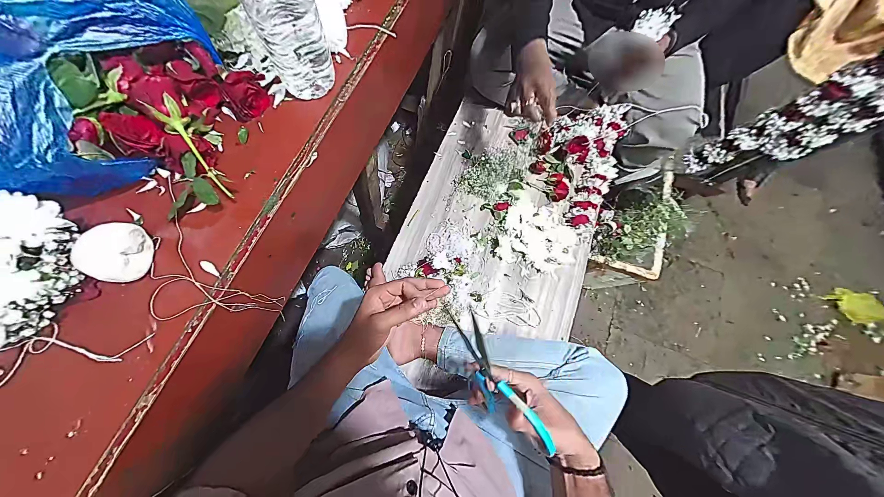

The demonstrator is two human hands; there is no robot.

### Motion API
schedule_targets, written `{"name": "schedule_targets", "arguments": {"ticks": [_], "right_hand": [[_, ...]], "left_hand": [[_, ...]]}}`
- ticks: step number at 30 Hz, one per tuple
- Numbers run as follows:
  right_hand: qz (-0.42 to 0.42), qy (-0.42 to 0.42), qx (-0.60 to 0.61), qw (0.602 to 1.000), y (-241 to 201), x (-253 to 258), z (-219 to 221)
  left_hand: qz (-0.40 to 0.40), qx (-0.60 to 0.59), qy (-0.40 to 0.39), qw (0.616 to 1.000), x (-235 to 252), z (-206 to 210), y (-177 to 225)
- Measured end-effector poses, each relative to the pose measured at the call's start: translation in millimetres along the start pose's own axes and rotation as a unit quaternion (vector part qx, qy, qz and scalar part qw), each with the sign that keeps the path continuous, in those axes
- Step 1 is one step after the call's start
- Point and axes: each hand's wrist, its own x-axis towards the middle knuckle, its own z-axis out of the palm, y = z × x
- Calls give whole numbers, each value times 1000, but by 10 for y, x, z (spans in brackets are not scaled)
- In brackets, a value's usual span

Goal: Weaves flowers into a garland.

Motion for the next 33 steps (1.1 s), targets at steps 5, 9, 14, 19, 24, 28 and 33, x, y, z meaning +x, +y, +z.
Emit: {"name": "schedule_targets", "arguments": {"ticks": [5, 9, 14, 19, 24, 28, 33], "right_hand": [[21, -11, 77, 997, 70, 65, 153], [-16, 41, 71, 997, 36, 133, 258], [-31, 69, 56, 996, -8, 157, 238], [-29, 8, 14, 999, -128, 330, 77], [-53, 44, 94, 993, -107, 496, 309], [-95, -2, 97, 991, 8, 583, 346], [-67, 232, -53, 969, -209, 537, -57]], "left_hand": [[3, -10, -7, 1000, 14, -14, -20], [7, 67, -42, 997, -2, 0, -40], [21, 155, -50, 986, -25, -31, 49], [39, 200, -90, 975, -98, 29, 42], [77, 231, -110, 964, -106, 22, 35], [82, 263, -162, 947, -151, -12, 24], [66, 191, -187, 961, -257, -8, 98]]}}
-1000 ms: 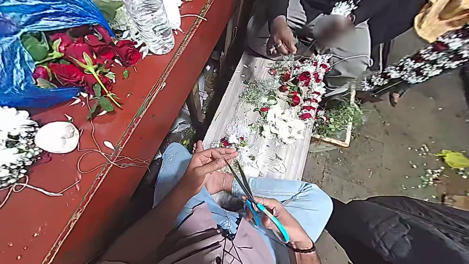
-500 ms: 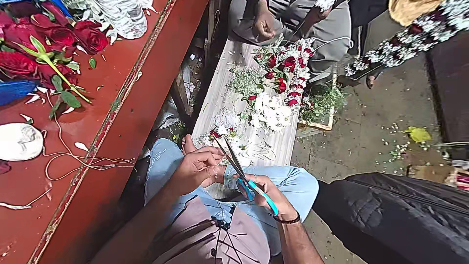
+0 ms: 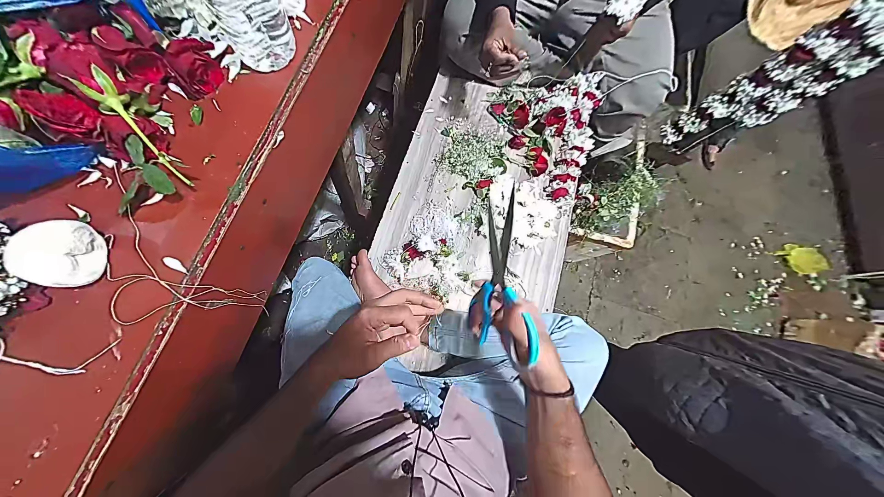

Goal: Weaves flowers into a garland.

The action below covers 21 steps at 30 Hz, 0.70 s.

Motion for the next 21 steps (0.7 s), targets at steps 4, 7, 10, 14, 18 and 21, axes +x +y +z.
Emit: {"name": "schedule_targets", "arguments": {"ticks": [4, 7, 10, 14, 18, 21], "right_hand": [[159, 227, -456, 846, 333, 534, -828], [229, 242, -553, 764, 695, 797, -1163], [283, 192, -588, 733, 795, 865, -1117], [192, 114, -625, 748, 622, 772, -492], [179, -58, -594, 782, 835, 792, 315], [138, -134, -632, 750, 1120, 924, 452]], "left_hand": [[4, -38, -101, 994, -143, -64, 220], [1, -36, -152, 988, -200, -55, 256], [-10, -39, -157, 987, -274, 26, 216], [-18, -14, -150, 988, -282, 107, 106], [-17, 1, -156, 988, -184, 165, 99], [-13, 3, -165, 986, -116, 172, 157]]}}
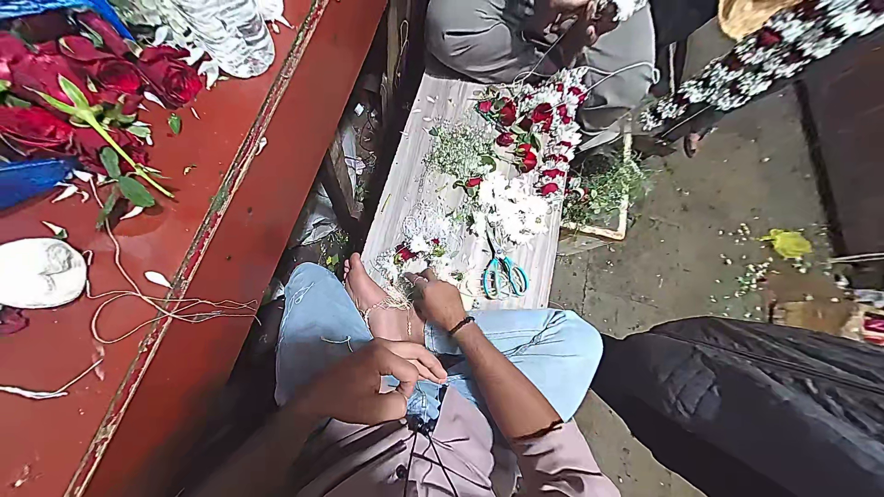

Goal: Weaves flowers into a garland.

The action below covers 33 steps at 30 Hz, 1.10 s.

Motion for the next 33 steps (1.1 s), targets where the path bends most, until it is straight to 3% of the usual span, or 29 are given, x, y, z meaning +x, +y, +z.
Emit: {"name": "schedule_targets", "arguments": {"ticks": [2, 5, 8, 12, 15, 17, 19, 21, 23, 25, 27, 30, 33], "right_hand": [[-12, 17, 8, 1000, 61, 3, -7], [-30, 110, 79, 990, 247, -172, -260], [-55, 157, 148, 975, 364, -450, -737], [-48, 134, 208, 968, 410, -665, -1615], [-19, 282, 226, 932, 341, -498, -2181], [-12, 347, 217, 912, 274, -460, -2337], [-61, 329, 279, 900, 90, -623, -2196], [-139, 190, 418, 877, -163, -874, -1794], [-223, -10, 571, 790, -349, -1001, -1305], [-271, -111, 652, 699, -457, -1091, -883], [-255, -74, 702, 660, -489, -1176, -641], [-248, 29, 705, 664, -404, -1168, -544], [-212, 85, 710, 666, -266, -1178, -536]], "left_hand": [[0, 0, 1, 1000, -27, -15, 40], [-2, -1, 14, 1000, -104, -49, -9], [-9, -12, 14, 1000, -193, -23, -103], [3, -24, -12, 1000, -160, 48, -90], [14, -32, -28, 999, -92, 94, -29], [25, -38, -26, 999, -62, 107, 1], [32, -43, -5, 999, -66, 101, 32], [28, -53, 37, 998, -98, 63, 44], [13, -82, 109, 991, -174, 10, 11], [4, -124, 193, 973, -258, -56, -62], [-15, -171, 249, 953, -324, -91, -82], [-30, -204, 279, 938, -290, -182, -61], [-53, -50, 401, 913, -293, -478, -297]]}}
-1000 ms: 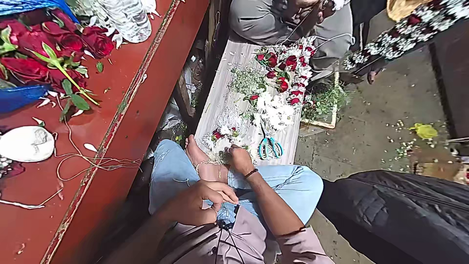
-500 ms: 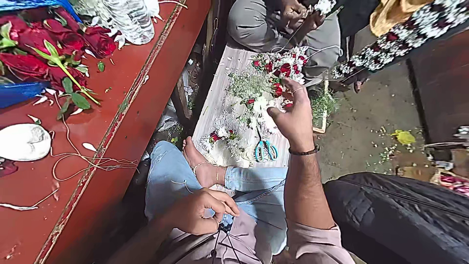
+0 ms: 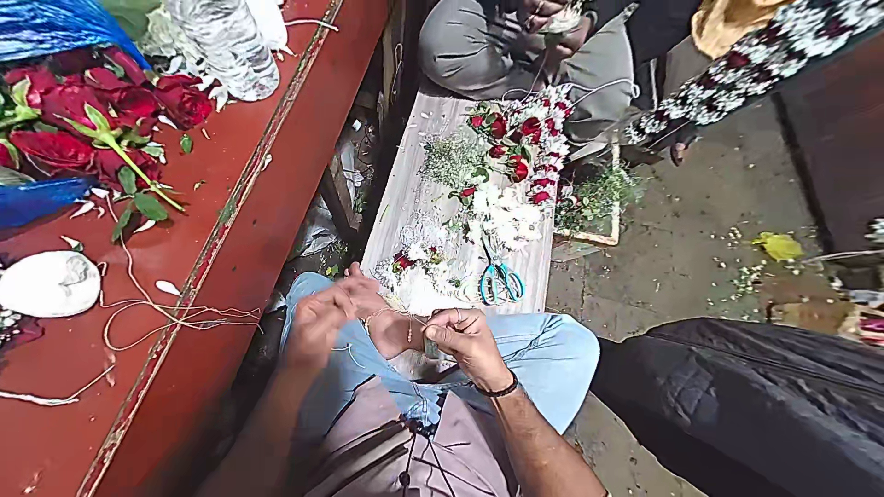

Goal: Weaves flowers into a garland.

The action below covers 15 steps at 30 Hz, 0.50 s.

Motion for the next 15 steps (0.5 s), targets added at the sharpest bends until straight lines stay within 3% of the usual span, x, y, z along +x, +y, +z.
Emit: {"name": "schedule_targets", "arguments": {"ticks": [1, 2, 3, 4, 5, 6, 9, 12, 15], "right_hand": [[0, 12, 4, 1000, 3, -25, -51], [3, 18, 11, 1000, 11, -51, -96], [4, 21, 21, 1000, 29, -60, -131], [7, 23, 31, 999, 52, -71, -149], [13, 25, 39, 999, 78, -92, -153], [21, 27, 46, 998, 105, -119, -146], [46, 26, 66, 996, 195, -186, -84], [50, 27, 69, 996, 252, -252, -23], [50, 34, 72, 996, 237, -354, -88]], "left_hand": [[5, 120, 52, 991, 115, -140, -122], [-22, 287, 93, 953, 228, -269, -238], [-74, 449, 111, 884, 356, -350, -324], [-127, 548, 109, 820, 488, -359, -391], [-151, 593, 104, 784, 605, -317, -471], [-145, 609, 99, 774, 703, -241, -575], [-135, 547, 43, 825, 1024, 30, -1034], [-151, 512, -17, 846, 1258, 208, -1428], [-158, 390, 11, 907, 1285, 354, -1324]]}}
